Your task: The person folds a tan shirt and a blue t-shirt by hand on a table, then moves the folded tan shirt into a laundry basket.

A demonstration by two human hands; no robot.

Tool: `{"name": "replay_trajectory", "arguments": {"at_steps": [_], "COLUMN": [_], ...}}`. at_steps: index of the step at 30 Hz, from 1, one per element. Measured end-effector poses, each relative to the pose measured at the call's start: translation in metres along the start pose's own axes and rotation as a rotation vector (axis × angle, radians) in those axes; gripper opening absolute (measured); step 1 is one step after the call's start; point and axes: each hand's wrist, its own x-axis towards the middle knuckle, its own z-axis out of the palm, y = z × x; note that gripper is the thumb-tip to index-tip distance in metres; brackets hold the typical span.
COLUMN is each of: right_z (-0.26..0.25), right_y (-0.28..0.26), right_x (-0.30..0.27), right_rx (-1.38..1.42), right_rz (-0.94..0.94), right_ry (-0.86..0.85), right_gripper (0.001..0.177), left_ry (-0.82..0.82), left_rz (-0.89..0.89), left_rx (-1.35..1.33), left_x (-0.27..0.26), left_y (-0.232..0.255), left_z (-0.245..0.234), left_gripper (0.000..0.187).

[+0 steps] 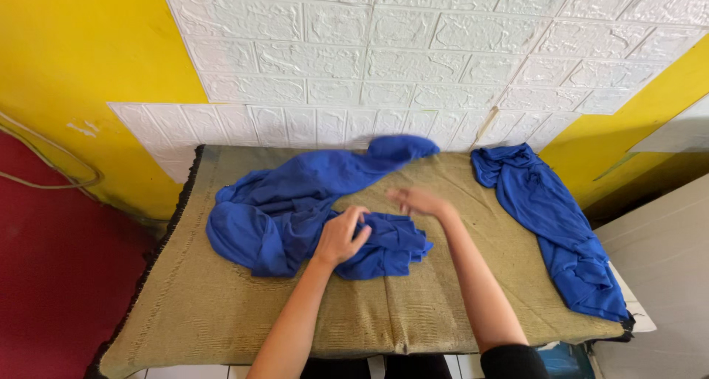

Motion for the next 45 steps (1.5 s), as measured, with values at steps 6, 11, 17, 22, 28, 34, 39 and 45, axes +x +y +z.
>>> {"name": "replay_trajectory", "arguments": {"at_steps": [6, 11, 17, 22, 28, 34, 39, 45], "right_z": [0.063, 0.041, 0.009, -0.001, 0.009, -0.001, -0.005, 0.027], "right_y": [0.046, 0.052, 0.033, 0.03, 0.036, 0.056, 0.044, -0.016], "right_x": [0.006, -0.013, -0.058, -0.071, -0.065, -0.065, -0.075, -0.084], "right_rx": [-0.131, 0.139, 0.055, 0.031, -0.097, 0.203, 0.227, 0.05], "right_rz": [-0.437, -0.249, -0.228, -0.036, 0.093, 0.082, -0.146, -0.641], "right_ry": [0.335, 0.361, 0.786, 0.964, 1.103, 1.296, 1.193, 0.492], "right_gripper": [0.053, 0.032, 0.028, 0.03, 0.032, 0.031, 0.022, 0.043], "left_ry": [0.116, 0.094, 0.099, 0.22, 0.31, 0.754, 0.652, 0.5], "left_rz": [-0.098, -0.227, -0.344, -0.429, -0.543, -0.681, -0.643, -0.409], "left_rx": [0.344, 0.488, 0.586, 0.773, 0.61, -0.16, -0.902, -1.472], "left_x": [-0.004, -0.02, -0.019, -0.016, -0.02, -0.022, -0.021, -0.019], "left_y": [-0.059, -0.083, -0.072, -0.067, -0.079, -0.101, -0.112, -0.098], "left_z": [0.022, 0.024, 0.014, 0.013, 0.002, -0.01, 0.001, -0.007], "left_gripper": [0.017, 0.04, 0.036, 0.039, 0.023, 0.022, 0.026, 0.027]}}
